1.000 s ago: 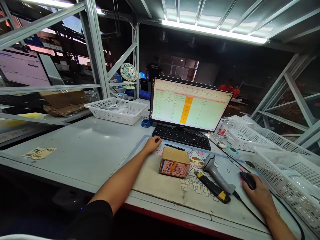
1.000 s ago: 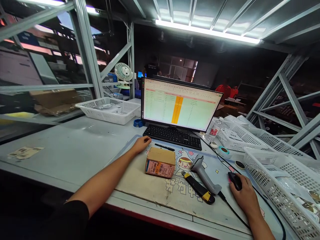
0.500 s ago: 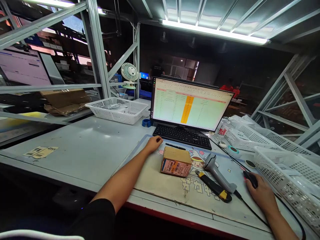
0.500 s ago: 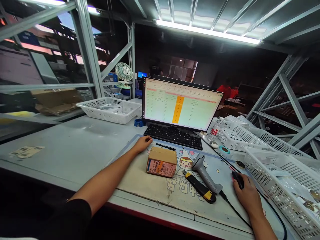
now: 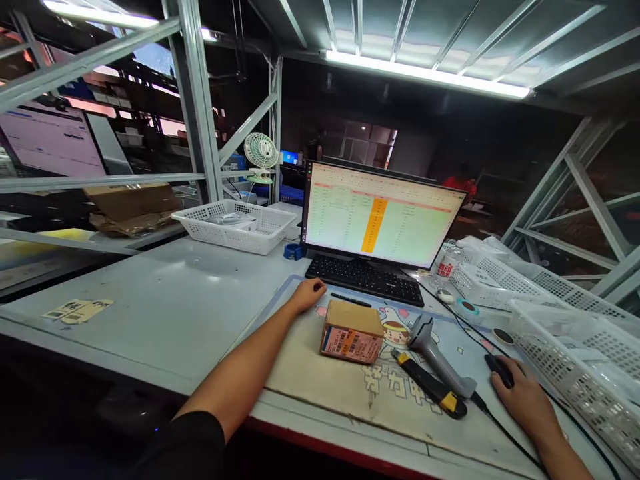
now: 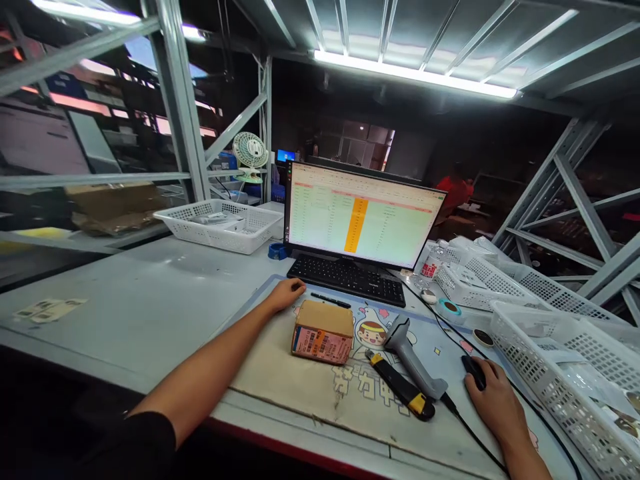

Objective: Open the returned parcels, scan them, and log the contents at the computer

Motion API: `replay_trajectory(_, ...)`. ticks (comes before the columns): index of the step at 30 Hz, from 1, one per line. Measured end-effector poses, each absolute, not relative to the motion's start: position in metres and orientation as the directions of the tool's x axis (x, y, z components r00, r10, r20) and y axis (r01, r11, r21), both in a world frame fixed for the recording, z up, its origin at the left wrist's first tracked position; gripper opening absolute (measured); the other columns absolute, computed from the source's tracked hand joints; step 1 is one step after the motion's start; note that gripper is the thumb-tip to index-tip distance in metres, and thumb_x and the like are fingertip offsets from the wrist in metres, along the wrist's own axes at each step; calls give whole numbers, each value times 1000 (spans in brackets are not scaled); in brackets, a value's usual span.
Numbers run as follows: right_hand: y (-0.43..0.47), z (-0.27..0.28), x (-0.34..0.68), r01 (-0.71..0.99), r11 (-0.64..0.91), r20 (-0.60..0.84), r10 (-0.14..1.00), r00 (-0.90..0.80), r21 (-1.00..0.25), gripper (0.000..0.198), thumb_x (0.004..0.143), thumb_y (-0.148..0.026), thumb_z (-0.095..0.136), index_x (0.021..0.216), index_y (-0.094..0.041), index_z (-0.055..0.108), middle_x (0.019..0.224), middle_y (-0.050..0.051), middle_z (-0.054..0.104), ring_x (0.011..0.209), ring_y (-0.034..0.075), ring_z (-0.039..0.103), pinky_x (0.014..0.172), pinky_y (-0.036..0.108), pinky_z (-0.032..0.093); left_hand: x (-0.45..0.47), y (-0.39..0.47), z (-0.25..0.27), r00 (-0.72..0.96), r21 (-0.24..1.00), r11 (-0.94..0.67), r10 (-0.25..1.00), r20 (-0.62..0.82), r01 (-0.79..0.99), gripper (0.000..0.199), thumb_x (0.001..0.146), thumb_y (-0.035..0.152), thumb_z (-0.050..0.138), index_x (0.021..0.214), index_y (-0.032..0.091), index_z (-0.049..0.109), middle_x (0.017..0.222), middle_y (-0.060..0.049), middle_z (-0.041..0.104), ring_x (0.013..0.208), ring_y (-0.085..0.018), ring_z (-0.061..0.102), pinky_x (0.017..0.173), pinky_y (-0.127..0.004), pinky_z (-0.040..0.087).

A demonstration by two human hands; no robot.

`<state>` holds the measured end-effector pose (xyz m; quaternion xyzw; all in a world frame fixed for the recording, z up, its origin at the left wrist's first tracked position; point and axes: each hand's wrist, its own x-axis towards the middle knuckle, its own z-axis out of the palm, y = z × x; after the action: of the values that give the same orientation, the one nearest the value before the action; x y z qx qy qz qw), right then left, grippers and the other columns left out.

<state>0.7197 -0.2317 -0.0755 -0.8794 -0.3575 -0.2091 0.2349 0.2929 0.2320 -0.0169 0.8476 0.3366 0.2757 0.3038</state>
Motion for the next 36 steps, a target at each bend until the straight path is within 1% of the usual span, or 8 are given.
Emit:
replay_trajectory(2, -228, -75, 716, 733, -625, 568, 512, 644, -269, 62, 87, -61, 41, 130, -24, 67, 138, 12, 62, 122, 35, 67, 94, 47, 60, 293, 233, -16, 638, 685, -607, 723, 265, 403, 26, 104, 39, 70, 105, 14, 73, 109, -7, 76, 106, -23, 73, 101, -46, 59)
replay_trajectory(7, -226, -72, 709, 761, -584, 601, 510, 615, -282, 61, 83, -60, 43, 128, -25, 64, 136, 13, 63, 133, 36, 62, 114, 51, 53, 293, 234, -17, 659, 664, -625, 706, 257, 410, 26, 103, 39, 71, 107, 14, 73, 111, -8, 76, 108, -23, 73, 103, -47, 58)
replay_trajectory(18, -235, -67, 711, 741, -628, 579, 520, 627, -238, 63, 90, -68, 46, 130, -25, 67, 133, 14, 65, 118, 39, 67, 103, 52, 57, 282, 224, 12, 672, 662, -660, 673, 311, 355, 23, 94, 37, 65, 97, 18, 77, 95, -7, 80, 91, -24, 73, 89, -35, 57)
replay_trajectory(25, -238, -42, 707, 819, -536, 672, 532, 515, -204, 69, 89, -65, 49, 125, -10, 68, 120, 23, 68, 120, 41, 63, 111, 58, 50, 270, 189, 49, 741, 739, -641, 595, 311, 205, 54, 95, 62, 58, 120, 17, 74, 123, -12, 78, 112, -28, 71, 103, -42, 55)
replay_trajectory(29, -226, 3, 667, 823, -521, 757, 437, 485, -227, 62, 95, -63, 45, 119, -11, 69, 114, 23, 70, 114, 39, 65, 108, 60, 51, 262, 160, 67, 922, 773, -619, 367, 128, 139, 85, 84, 76, 68, 150, 22, 59, 153, -13, 64, 136, -32, 64, 109, -40, 54)
replay_trajectory(31, -211, 23, 630, 864, -445, 686, 552, 473, -237, 57, 102, -57, 44, 123, -10, 68, 112, 23, 70, 101, 35, 68, 99, 54, 55, 260, 148, 70, 950, 723, -662, 313, 25, 199, 107, 73, 74, 80, 161, 24, 45, 166, -14, 52, 145, -34, 57, 115, -39, 50)
replay_trajectory(33, -193, 31, 587, 918, -324, 552, 733, 396, -229, 46, 106, -53, 50, 126, -18, 70, 110, 13, 74, 89, 25, 70, 87, 39, 59, 261, 140, 70, 934, 653, -703, 356, -21, 282, 125, 65, 69, 87, 167, 21, 34, 170, -17, 45, 149, -37, 53, 121, -41, 45)
replay_trajectory(36, -164, 25, 530, 955, -260, 282, 914, 292, -146, 39, 104, -42, 60, 136, -21, 69, 123, 10, 73, 104, 28, 71, 86, 38, 59, 261, 136, 65, 902, 646, -673, 428, -57, 360, 135, 62, 64, 90, 170, 16, 23, 166, -20, 48, 146, -38, 56, 121, -42, 46)
